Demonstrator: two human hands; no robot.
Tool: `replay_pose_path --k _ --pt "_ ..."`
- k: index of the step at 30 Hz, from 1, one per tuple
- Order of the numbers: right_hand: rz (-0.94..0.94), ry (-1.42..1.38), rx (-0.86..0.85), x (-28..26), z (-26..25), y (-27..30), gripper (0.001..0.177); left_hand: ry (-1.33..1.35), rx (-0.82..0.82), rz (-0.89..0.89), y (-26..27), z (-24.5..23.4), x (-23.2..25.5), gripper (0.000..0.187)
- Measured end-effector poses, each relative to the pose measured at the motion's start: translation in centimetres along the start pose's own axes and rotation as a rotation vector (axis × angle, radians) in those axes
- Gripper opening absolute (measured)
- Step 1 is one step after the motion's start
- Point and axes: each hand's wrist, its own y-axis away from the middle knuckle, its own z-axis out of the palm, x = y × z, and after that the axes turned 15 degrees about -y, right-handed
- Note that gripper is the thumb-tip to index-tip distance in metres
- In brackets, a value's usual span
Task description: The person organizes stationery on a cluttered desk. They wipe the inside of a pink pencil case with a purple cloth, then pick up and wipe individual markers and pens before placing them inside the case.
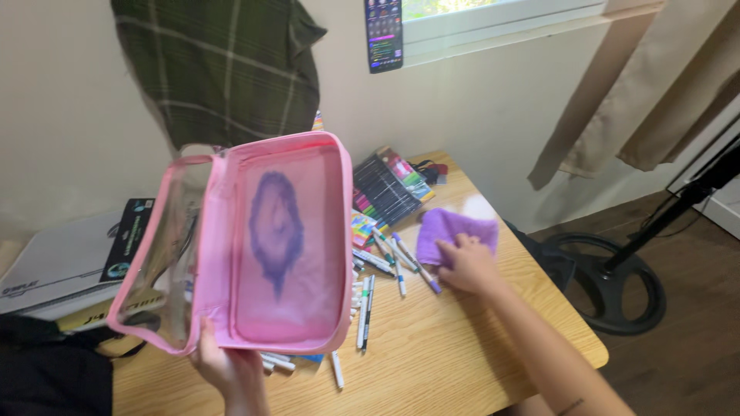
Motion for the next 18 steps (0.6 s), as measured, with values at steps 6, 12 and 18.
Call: replay_pose_path --k 6,12,18 --pt "-0.183 -0.112 0.121 -5.0 5.2 0.1 0.058 -0.007 0.029 -0.077 0.6 4.0 -3.1 0.039" --pt "-0.191 -0.459 0.154 -3.1 8.6 -3.4 0.023 -0.040 0.020 -0.227 2.0 5.8 -6.0 0.038" --pt "0.026 -1.307 0.520 10.1 0.8 -4.0 0.031 -0.138 -0.052 -0.385 3.3 7.2 -9.8 0.037"
